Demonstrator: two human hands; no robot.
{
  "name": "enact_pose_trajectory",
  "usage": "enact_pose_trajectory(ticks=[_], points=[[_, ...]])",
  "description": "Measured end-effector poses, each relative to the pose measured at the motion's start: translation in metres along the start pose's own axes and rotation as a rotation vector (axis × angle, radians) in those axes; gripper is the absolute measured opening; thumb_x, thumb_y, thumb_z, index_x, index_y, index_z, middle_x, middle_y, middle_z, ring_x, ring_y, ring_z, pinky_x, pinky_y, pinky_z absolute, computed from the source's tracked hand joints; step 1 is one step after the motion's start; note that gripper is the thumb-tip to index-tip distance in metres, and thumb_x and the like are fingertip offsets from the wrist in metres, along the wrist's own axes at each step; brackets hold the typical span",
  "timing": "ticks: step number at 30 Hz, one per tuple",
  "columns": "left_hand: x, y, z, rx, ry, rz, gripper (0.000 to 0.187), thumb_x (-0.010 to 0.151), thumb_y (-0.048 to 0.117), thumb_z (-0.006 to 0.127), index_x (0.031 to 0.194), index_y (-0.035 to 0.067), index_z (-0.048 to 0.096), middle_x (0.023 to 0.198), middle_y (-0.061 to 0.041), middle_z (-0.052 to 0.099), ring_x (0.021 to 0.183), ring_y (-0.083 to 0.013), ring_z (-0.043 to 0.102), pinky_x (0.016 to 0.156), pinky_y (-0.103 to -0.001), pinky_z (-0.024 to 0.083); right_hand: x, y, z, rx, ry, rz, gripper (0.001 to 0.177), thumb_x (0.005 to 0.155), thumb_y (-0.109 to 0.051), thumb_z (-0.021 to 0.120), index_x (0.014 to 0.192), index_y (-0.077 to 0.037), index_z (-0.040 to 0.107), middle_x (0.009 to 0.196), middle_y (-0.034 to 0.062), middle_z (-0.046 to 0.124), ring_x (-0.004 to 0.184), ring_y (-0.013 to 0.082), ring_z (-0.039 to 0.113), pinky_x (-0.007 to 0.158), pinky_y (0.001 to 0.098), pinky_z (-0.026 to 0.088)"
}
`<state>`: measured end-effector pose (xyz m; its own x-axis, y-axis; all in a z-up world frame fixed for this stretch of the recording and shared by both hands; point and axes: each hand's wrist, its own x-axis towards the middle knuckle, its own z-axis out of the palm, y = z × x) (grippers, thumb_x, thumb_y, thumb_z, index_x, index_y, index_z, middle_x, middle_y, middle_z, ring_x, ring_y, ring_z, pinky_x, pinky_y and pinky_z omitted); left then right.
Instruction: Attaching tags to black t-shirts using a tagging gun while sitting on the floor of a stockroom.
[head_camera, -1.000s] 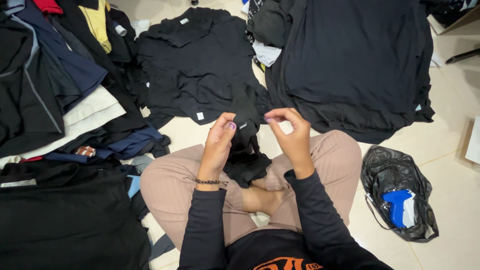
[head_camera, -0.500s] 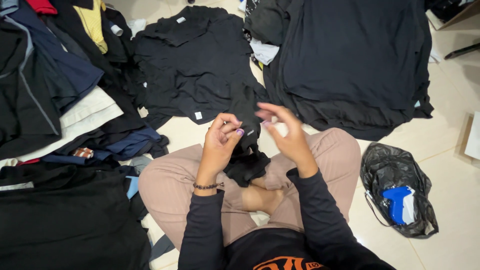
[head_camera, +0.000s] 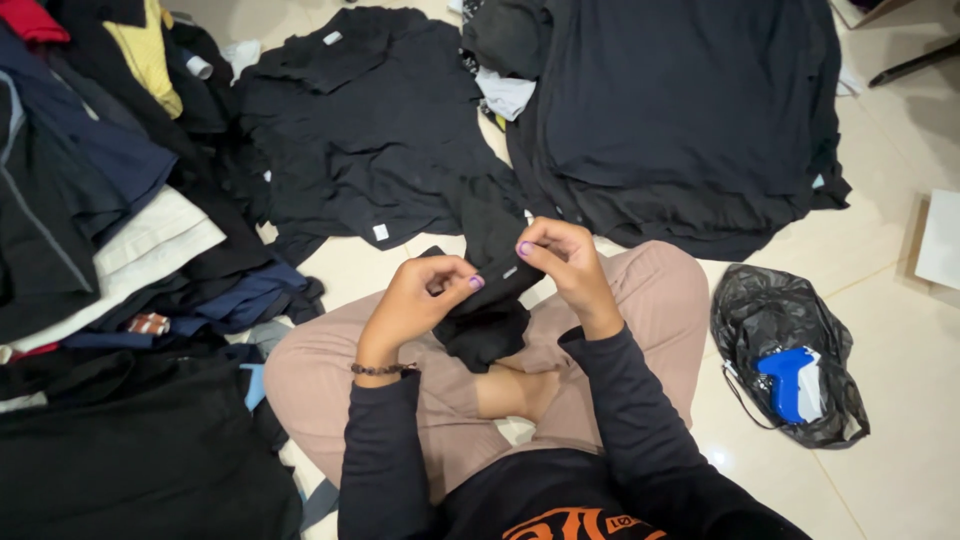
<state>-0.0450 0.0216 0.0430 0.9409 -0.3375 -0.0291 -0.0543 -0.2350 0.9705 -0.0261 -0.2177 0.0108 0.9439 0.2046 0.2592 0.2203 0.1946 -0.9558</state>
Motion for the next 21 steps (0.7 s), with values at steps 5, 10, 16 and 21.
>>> enact_pose_trajectory(ticks=[5,10,16,21], points=[[0.018,-0.026,0.011,-0.242,0.058,0.09,0.004,0.094,0.012,0.07,0.094,0.01,0.074,0.072,0.001,0.066,0.072,-0.0071,0.059,0.074,-0.027,0.053,0.003,-0.017,0.0,-0.139,0.08,0.023,0.013,0.098,-0.013,0.067,0.106,-0.004,0.073,0.094,0.0088,0.077,0.091,0.0127,0.068,0.088,0.0319,0.054],[0.044,-0.056,0.05,-0.484,0.152,0.128,0.008,0.1,0.015,0.063,0.106,0.01,0.063,0.101,0.003,0.063,0.1,-0.0069,0.056,0.092,-0.027,0.046,-0.014,-0.029,-0.04,-0.197,0.296,0.06,0.019,0.099,-0.012,0.065,0.116,-0.003,0.071,0.1,0.0124,0.077,0.096,0.0179,0.072,0.09,0.0319,0.056],[0.087,-0.042,0.095,-0.657,-0.021,0.121,0.007,0.104,0.015,0.056,0.101,0.009,0.057,0.106,0.0,0.061,0.104,-0.0105,0.056,0.096,-0.025,0.044,-0.059,-0.022,-0.112,-0.187,0.561,0.089,0.02,0.099,-0.009,0.064,0.117,-0.001,0.069,0.097,0.0109,0.076,0.091,0.0155,0.072,0.087,0.0278,0.058],[0.123,-0.03,0.142,-0.623,-0.203,0.121,0.008,0.105,0.012,0.055,0.097,0.009,0.054,0.098,-0.003,0.059,0.095,-0.0133,0.058,0.089,-0.028,0.048,-0.101,-0.023,-0.165,-0.189,0.745,0.09,0.02,0.099,-0.009,0.063,0.116,-0.003,0.069,0.095,0.0104,0.076,0.083,0.0141,0.072,0.08,0.0254,0.059]])
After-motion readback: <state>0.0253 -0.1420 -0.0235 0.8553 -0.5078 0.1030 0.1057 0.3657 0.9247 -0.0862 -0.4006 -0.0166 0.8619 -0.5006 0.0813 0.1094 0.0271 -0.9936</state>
